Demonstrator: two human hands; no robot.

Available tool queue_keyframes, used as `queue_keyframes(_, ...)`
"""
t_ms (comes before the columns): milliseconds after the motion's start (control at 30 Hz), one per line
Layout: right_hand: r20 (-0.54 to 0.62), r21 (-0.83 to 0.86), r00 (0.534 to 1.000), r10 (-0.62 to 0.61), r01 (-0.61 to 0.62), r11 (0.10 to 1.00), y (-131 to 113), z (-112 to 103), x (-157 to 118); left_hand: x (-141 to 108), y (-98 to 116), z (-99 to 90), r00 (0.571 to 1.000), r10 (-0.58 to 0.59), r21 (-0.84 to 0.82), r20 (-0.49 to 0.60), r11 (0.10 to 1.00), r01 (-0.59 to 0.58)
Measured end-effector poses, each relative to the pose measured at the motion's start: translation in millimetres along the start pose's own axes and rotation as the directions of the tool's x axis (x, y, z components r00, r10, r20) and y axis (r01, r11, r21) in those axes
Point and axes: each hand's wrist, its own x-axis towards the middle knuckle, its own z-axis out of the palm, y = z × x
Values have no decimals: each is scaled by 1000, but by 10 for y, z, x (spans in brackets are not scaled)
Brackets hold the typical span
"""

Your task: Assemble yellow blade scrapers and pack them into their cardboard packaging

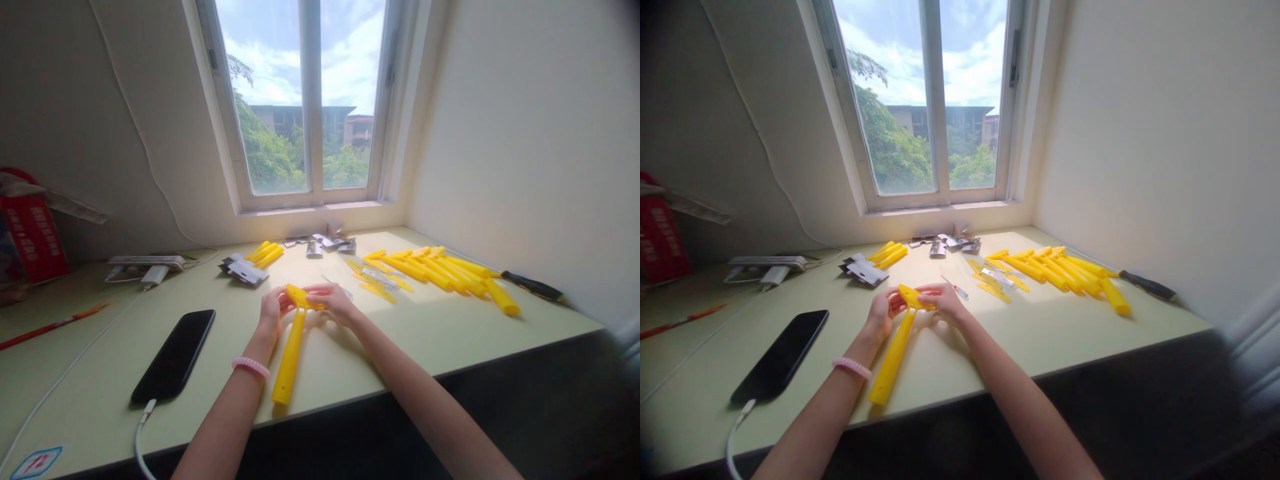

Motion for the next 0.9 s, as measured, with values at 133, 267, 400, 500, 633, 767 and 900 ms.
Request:
queue_keyframes(133,-62,10,997,-36,36,999,32,8,21,3,21,17,998,-51,-72,30,996,53)
queue_keyframes(267,-128,-13,990,-55,54,998,33,0,43,-22,53,41,998,-41,-62,41,997,44)
queue_keyframes(400,-169,-3,983,-73,73,997,3,-24,44,-85,36,88,991,-53,117,124,992,38)
queue_keyframes(500,-186,-30,977,-101,97,995,-13,-42,32,-132,-16,140,957,-133,293,257,955,54)
queue_keyframes(633,-132,-47,986,-99,94,995,-5,-38,35,-127,-91,162,921,-112,357,373,934,-31)
queue_keyframes(767,-157,-120,979,-134,116,986,9,-30,96,-65,-106,125,920,-36,297,390,951,-89)
queue_keyframes(900,-365,-353,918,-155,17,935,11,-134,153,-17,-52,94,967,26,277,253,956,-98)
